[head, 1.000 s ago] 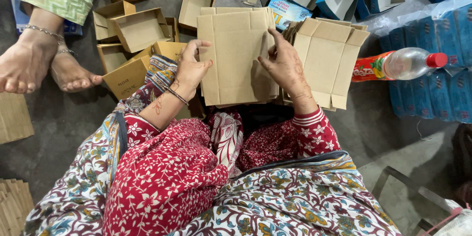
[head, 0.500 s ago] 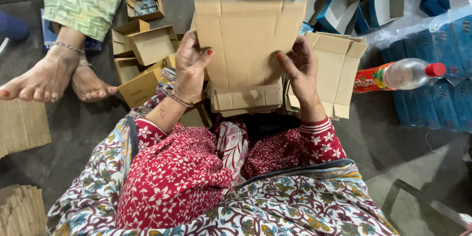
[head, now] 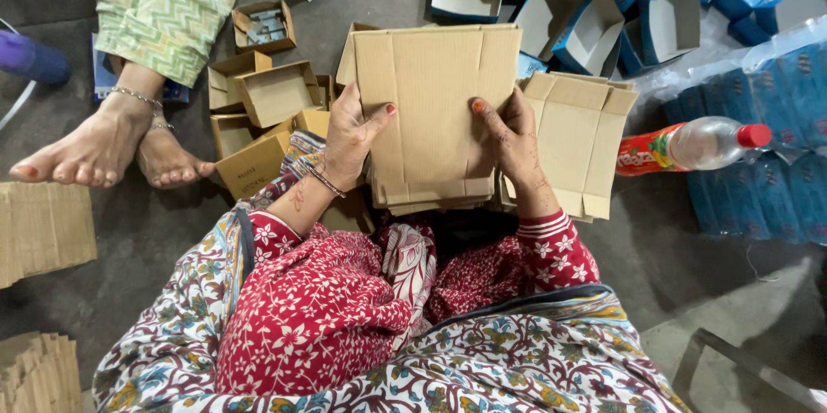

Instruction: The person sits on the floor and folds flat cardboard pieces into small rectangular boxes by hand. They repeatedly pick up a flat piece, fold the sides and flaps, and place the finished box into a growing stack.

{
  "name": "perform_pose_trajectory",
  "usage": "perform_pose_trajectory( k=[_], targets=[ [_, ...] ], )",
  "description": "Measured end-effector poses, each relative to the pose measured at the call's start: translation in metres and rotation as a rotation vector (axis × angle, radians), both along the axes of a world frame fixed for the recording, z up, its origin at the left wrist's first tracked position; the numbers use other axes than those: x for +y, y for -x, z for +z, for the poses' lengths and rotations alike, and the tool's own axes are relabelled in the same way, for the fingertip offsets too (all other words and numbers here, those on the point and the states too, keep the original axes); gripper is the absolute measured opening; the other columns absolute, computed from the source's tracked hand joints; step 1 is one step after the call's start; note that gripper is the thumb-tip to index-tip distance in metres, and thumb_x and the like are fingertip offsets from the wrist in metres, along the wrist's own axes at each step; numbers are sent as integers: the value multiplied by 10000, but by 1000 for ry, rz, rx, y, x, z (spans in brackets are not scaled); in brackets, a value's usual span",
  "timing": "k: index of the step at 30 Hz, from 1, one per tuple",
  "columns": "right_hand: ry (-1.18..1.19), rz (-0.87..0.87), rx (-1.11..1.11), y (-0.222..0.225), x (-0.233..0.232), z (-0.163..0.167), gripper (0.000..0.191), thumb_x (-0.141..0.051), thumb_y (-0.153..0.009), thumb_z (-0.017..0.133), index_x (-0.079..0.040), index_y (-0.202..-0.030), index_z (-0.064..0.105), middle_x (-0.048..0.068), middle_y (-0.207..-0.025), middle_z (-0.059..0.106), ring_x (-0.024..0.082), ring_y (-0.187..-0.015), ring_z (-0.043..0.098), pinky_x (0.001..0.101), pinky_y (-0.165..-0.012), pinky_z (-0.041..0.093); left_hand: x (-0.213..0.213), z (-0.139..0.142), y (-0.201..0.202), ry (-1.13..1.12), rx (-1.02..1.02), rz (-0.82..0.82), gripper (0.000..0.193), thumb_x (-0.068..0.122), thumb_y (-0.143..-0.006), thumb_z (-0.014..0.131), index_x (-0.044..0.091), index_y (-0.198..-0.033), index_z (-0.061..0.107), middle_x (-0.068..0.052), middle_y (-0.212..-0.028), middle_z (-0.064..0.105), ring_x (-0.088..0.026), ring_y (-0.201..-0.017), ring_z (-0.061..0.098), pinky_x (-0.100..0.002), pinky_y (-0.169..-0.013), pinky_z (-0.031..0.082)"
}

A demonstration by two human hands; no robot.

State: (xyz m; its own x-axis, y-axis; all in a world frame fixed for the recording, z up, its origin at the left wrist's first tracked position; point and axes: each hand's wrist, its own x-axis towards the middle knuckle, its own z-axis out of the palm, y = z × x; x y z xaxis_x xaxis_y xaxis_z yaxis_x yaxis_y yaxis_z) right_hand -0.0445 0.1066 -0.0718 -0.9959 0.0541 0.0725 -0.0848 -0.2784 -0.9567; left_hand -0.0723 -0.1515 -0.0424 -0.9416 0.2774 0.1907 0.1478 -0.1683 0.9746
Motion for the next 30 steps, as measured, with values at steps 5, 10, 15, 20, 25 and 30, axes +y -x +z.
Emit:
perform_pose_trajectory(
  k=[5,10,15,20,25,30],
  targets=[
    [-340,-310,159,17,-27,11,337,-39,-1067,613,35,-1388,542,161,-1217,715,208,-1092,672,315,-930,556,19,25,-7,657,-148,-28,700,168,-958,691,104,-1574,366,-123,-1130,785,-232,-818,734,-336,-773,616],
    [-735,-436,281,12,-43,8,463,-16,-1090,521,30,-1515,343,270,-1238,676,366,-1120,695,392,-933,566,34,14,-15,625,386,20,752,27,-1013,549,35,-1654,155,-278,-1139,684,-399,-905,704,-466,-793,583],
    [-717,-399,209,-15,-45,8,528,-6,-1051,507,7,-1539,306,253,-1228,655,365,-1097,703,402,-911,575,24,16,7,616,503,202,814,-17,-925,504,14,-1627,92,-284,-1207,681,-340,-794,709,-452,-688,597],
    [-254,-92,125,-22,-14,12,578,31,-1069,531,9,-1600,302,166,-1448,543,260,-1325,535,372,-1121,467,5,55,17,895,-10,92,314,213,-1089,667,-72,-979,737,-230,-786,717,-290,-703,611,-431,-641,491],
    [165,57,86,-25,-4,13,629,-43,-1032,534,-25,-1613,296,115,-1572,454,221,-1448,455,363,-1220,400,0,79,15,399,101,165,289,260,-978,764,-12,-1060,709,-33,-901,746,-72,-793,658,-244,-717,554],
    [243,31,92,-32,-6,28,719,-85,-900,605,-40,-1587,400,169,-1477,540,277,-1357,535,402,-1176,472,2,72,10,188,-64,3,237,192,-986,754,-18,-1091,718,-23,-950,736,-69,-820,654,-238,-721,552]
  ],
)
